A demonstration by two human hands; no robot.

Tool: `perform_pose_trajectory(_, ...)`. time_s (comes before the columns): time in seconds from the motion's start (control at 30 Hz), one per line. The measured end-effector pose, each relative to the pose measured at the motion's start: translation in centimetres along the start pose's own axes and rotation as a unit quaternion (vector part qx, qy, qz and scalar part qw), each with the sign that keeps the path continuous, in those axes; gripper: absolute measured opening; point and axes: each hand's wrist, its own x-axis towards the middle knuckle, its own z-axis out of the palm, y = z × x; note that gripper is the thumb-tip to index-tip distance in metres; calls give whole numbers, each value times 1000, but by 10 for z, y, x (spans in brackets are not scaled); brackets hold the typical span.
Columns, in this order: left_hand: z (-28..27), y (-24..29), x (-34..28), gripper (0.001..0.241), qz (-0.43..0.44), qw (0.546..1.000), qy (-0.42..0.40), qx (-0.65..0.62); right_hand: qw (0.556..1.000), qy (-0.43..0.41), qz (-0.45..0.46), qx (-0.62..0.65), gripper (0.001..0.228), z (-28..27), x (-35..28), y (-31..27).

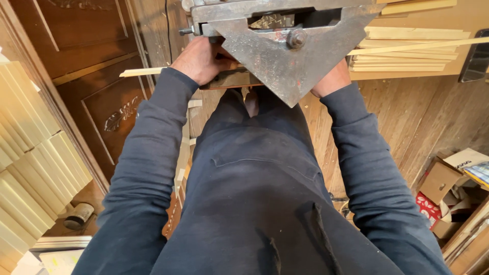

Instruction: The person is using a foot-operated miter trimmer to cut wood moulding strips for picture frames.

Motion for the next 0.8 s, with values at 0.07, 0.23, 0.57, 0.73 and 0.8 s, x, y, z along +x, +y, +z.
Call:
perform_pose_trajectory(0.07, -1, -1, 0, 30, 2, 1000, -8, -16, 1000, 0, -4, -4, 31, 3, 0, 2)
perform_pose_trajectory(0.23, 2, -8, 2, 24, -2, 1000, -25, -19, 1000, 1, -1, -11, 31, 8, -2, 8)
perform_pose_trajectory(0.57, 1, -7, 5, 36, -22, 999, -24, 17, 1000, -6, 24, 0, 35, 2, 4, -1)
perform_pose_trajectory(0.73, 2, -8, 5, 40, -28, 999, -22, 6, 1000, 9, -2, -16, 38, 3, 1, 2)
perform_pose_trajectory(0.8, 4, -11, 6, 41, -18, 999, -18, 23, 1000, 5, 11, -1, 39, 2, 1, 0)
